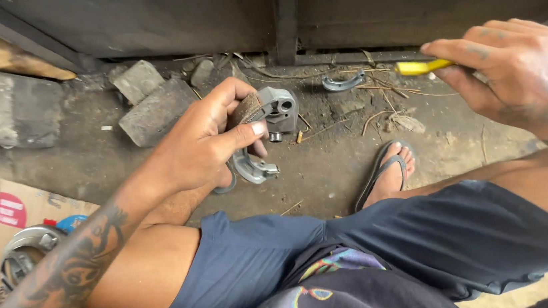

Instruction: Cleaning a motorcycle brake shoe using a small brush to remove dirt and grime.

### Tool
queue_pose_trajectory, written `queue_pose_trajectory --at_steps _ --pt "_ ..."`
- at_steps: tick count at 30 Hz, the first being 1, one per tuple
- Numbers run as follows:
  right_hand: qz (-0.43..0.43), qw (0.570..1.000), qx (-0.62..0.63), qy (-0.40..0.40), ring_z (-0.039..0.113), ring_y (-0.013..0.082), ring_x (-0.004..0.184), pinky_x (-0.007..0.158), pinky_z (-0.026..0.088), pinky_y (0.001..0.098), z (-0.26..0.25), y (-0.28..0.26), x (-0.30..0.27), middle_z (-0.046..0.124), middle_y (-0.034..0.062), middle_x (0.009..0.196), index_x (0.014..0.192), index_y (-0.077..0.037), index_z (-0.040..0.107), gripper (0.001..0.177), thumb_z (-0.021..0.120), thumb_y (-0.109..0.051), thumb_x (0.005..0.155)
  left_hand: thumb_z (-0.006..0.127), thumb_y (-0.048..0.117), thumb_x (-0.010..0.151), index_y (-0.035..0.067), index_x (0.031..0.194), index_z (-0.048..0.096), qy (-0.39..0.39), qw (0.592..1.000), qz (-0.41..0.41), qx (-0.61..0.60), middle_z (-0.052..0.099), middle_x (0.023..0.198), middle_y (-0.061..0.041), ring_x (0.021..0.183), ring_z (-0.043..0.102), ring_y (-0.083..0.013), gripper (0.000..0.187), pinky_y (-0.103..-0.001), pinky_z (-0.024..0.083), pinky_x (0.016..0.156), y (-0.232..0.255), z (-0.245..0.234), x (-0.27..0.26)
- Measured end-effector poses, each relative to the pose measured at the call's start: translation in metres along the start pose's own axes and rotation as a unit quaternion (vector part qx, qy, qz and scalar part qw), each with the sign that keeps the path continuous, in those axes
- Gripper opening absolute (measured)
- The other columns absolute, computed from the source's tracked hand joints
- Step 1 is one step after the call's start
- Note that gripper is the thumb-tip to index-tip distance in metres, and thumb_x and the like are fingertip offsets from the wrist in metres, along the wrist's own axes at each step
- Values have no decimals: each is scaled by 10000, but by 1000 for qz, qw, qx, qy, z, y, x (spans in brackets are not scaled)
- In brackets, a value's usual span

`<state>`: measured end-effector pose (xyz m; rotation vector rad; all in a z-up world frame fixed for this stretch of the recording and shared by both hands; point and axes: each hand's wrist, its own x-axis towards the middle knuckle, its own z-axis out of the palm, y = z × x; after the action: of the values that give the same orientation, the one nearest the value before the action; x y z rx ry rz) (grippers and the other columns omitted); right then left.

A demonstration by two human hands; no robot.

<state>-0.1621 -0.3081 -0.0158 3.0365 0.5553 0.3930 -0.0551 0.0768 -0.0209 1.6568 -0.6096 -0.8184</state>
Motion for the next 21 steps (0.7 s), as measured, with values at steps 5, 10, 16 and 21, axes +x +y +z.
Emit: queue_pose_trajectory --at_steps 5,10,16,21 --pt "18 975 202 90 569 257 707 647 443 366 18 -16 23 686 174 976 1320 103 758 385 733 82 936 567 0 969 -1 1137 530 55 980 -6 -192 606 929 -115 712 607 -166 172 -322 555 688 -7 24 -3" --pt "12 950 296 92 458 282 705 688 381 404 34 -7 46 575 162 840 1229 104 698 321 555 -30 975 524 27 957 -39 1308 504 48 911 1 -410 615 960 -163 740 571 -193 358 -371 531 713 -20 33 24" --pt "83 920 359 130 433 235 713 652 339 343 70 7 55 592 186 933 1173 182 691 227 561 31 1064 495 132 1006 -10 1267 556 45 847 68 -525 637 1034 -132 842 593 -215 304 -450 522 856 -79 40 103" --pt "97 925 352 104 676 454 794 680 509 527 98 4 59 673 239 860 1192 10 677 198 628 -129 1061 513 105 1033 2 1415 484 117 865 89 -480 661 1182 -276 1108 708 -393 397 -578 551 1049 -130 40 159"
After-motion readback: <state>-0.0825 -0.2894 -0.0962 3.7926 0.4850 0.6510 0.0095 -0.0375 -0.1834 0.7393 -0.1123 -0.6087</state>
